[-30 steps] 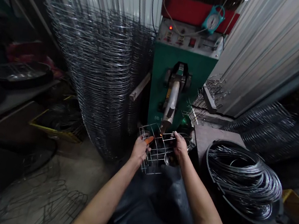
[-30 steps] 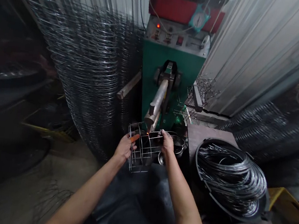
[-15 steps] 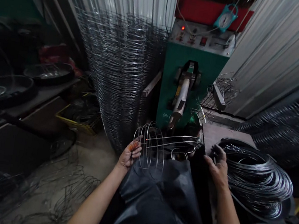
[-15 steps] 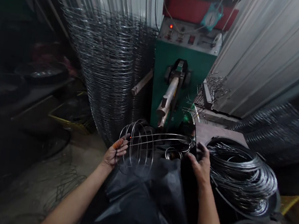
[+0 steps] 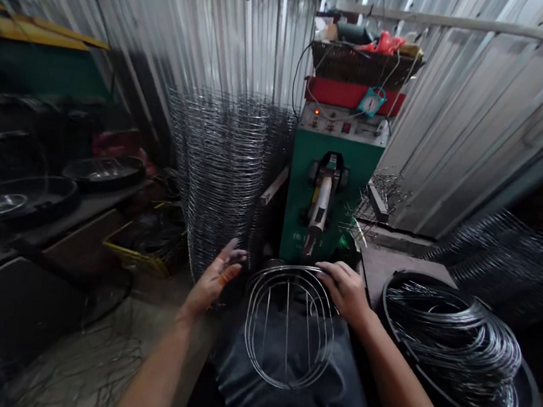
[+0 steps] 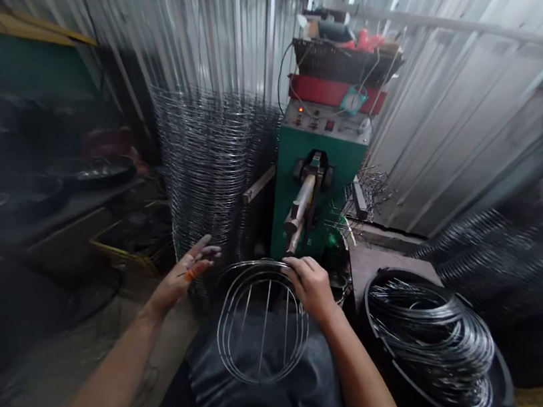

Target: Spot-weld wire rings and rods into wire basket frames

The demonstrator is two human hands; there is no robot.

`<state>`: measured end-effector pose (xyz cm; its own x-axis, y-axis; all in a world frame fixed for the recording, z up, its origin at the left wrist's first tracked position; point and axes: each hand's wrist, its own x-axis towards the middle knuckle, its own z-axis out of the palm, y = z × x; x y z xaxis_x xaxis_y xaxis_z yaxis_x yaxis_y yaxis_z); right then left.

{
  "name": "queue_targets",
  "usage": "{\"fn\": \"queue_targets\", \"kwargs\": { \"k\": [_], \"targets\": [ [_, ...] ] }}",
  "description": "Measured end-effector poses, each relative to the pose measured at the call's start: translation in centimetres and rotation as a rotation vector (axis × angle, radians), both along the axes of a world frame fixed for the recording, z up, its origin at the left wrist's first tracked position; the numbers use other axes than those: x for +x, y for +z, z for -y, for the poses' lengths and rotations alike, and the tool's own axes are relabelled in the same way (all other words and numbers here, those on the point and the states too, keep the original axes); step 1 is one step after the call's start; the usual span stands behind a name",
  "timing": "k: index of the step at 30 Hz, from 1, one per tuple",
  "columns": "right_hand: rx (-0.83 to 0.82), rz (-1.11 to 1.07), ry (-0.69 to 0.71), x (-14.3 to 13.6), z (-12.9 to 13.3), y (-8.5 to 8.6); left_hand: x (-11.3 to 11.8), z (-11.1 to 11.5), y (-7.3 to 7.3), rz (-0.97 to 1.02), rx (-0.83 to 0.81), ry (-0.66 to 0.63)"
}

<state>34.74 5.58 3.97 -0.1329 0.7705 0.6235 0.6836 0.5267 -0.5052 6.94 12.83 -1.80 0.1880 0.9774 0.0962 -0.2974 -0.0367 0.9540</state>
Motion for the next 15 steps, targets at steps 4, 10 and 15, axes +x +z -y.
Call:
{"fn": "queue_targets", "kwargs": {
  "k": [4, 10, 15],
  "targets": [
    [-0.079, -0.062, -0.031, -1.0, -1.5, 0.8, 3.7, 1.1, 5.1, -0.198, 0.229, -0.241],
    [-0.131, -0.317, -0.084, 1.6, -3.2, 5.3, 7.4, -3.0, 10.0, -0.130, 0.270, -0.289],
    [-0.254, -0.261, -0.161, 3.1, -5.6, 0.4, 8.8, -5.8, 6.6, -0.389, 0.033, -0.352]
  ]
}}
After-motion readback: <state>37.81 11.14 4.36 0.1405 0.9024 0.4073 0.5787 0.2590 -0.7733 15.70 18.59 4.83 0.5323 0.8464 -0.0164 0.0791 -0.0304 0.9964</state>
